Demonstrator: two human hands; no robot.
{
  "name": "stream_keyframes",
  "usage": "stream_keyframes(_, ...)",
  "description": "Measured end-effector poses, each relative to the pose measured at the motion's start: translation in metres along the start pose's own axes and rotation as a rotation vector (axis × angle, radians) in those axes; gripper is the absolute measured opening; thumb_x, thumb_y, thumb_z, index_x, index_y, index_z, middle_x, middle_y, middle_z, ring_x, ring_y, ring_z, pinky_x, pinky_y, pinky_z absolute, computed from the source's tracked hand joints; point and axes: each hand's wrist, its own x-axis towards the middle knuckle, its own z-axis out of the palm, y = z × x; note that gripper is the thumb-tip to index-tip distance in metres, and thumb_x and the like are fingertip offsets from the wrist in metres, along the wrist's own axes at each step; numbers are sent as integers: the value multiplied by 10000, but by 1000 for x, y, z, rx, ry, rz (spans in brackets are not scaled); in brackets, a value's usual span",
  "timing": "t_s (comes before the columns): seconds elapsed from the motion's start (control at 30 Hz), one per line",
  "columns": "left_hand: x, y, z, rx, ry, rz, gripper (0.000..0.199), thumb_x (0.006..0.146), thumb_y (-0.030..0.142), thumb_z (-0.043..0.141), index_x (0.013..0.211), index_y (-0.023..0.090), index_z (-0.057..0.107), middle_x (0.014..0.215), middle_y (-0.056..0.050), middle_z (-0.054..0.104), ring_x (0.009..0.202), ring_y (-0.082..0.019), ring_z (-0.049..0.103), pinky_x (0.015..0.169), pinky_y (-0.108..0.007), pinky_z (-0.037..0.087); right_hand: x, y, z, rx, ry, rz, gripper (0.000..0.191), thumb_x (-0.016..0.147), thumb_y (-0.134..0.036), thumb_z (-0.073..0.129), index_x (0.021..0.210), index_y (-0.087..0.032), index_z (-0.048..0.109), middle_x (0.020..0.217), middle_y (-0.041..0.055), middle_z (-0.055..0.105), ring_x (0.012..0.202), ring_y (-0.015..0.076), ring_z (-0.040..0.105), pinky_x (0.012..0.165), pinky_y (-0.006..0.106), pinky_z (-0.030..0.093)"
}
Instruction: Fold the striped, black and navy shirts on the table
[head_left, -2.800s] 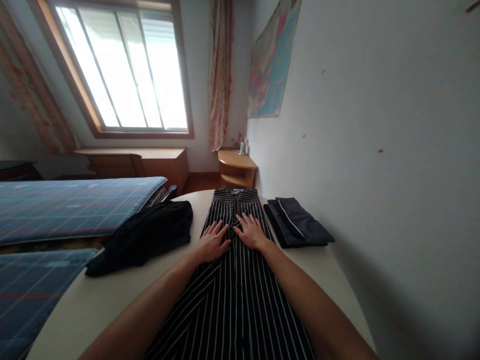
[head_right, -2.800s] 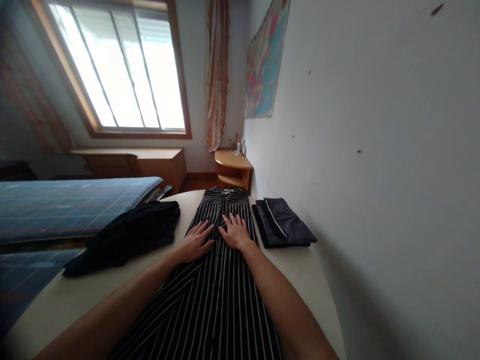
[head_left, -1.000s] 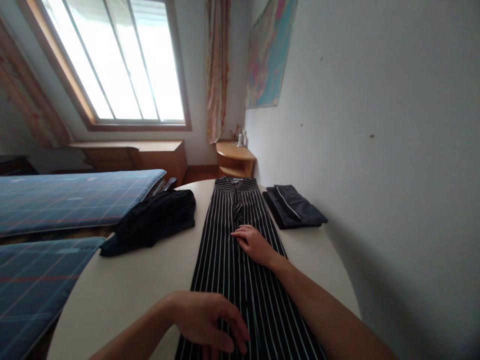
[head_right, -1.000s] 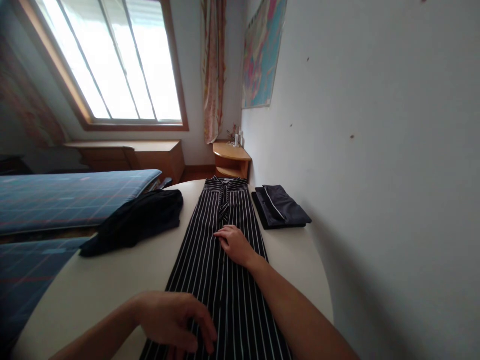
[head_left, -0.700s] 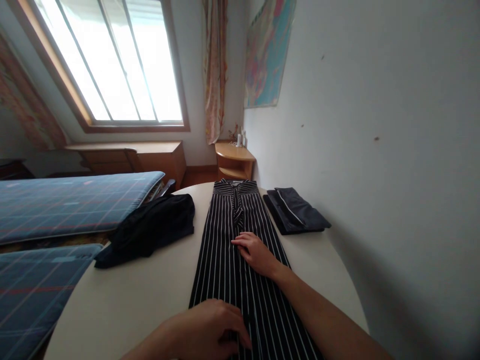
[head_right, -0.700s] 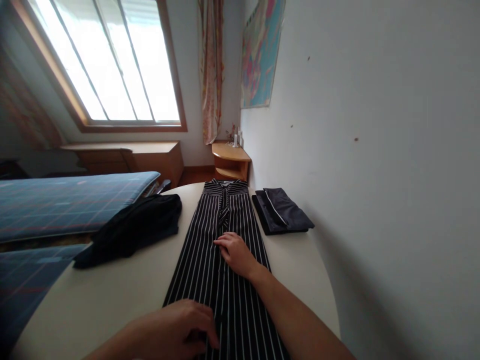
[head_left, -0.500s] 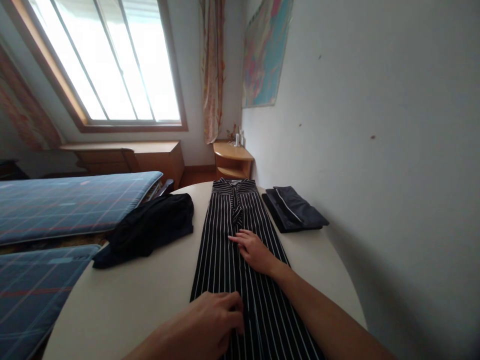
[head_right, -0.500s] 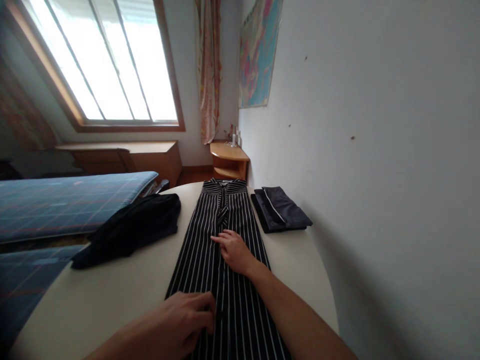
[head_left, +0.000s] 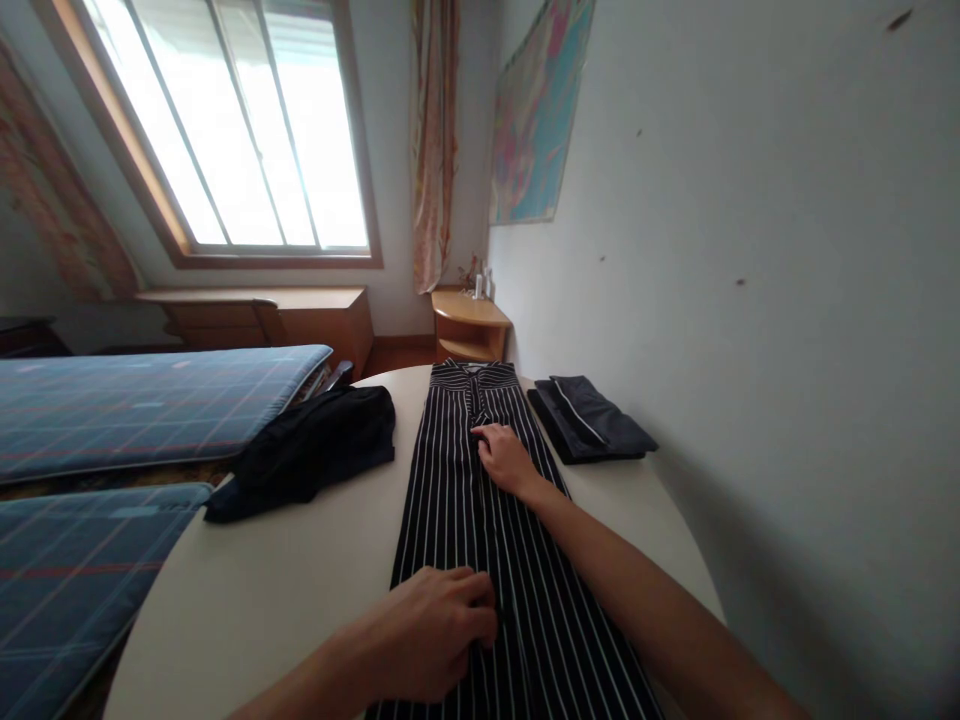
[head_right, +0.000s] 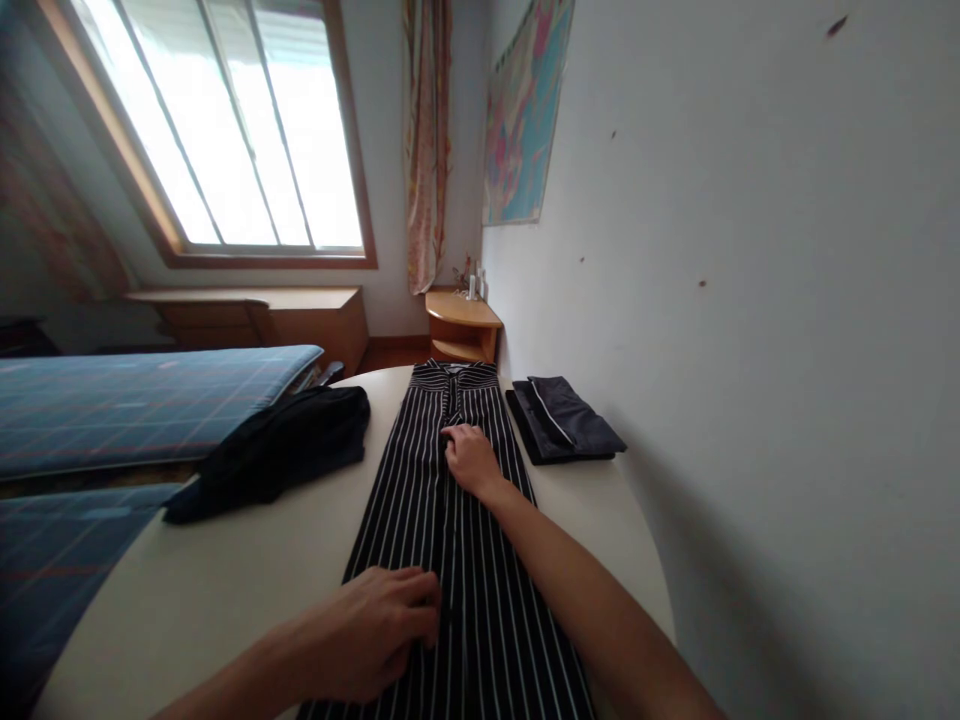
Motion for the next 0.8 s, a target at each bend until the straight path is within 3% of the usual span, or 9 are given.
stream_keyframes(0.23, 2, 0, -1, 32, 3, -7, 181, 713, 99, 545, 846, 222, 555, 905, -4, 629, 821, -174, 596, 627, -272, 433, 38, -3, 5, -306, -74, 79, 287, 930, -209, 517, 1181, -203, 656, 1177, 84, 684, 1116, 226, 562, 943, 327, 401)
stream_keyframes(0.53, 0, -2, -3, 3, 40, 19, 208, 663, 103, 541, 820, 229, 489, 816, 22, 626, 764, -161, 568, 605, -276, 391, 42, -12, 5, -370, -54, 33, 350, 1033, -235, 329, 1181, -228, 646, 1140, 97, 698, 1056, 206, 607, 926, 340, 350)
stream_keyframes(0.7, 1, -1, -5, 9, 68, 46, 228, 683, 92, 543, 860, 232, 514, 835, 23, 633, 782, -154, 576, 625, -271, 402, 42, -2, -2, -367, 48, 46, 360, 1035, -210, 307, 1175, -201, 639, 1152, 107, 695, 1056, 216, 595, 915, 345, 345)
stream_keyframes(0.8, 2, 0, -5, 3, 55, 46, 222, 705, 88, 552, 874, 231, 539, 844, 16, 644, 789, -158, 592, 626, -265, 417, 39, 6, -1, -369, 39, 62, 345, 1023, -191, 330, 1135, -199, 656, 1124, 98, 701, 1053, 223, 587, 918, 351, 343)
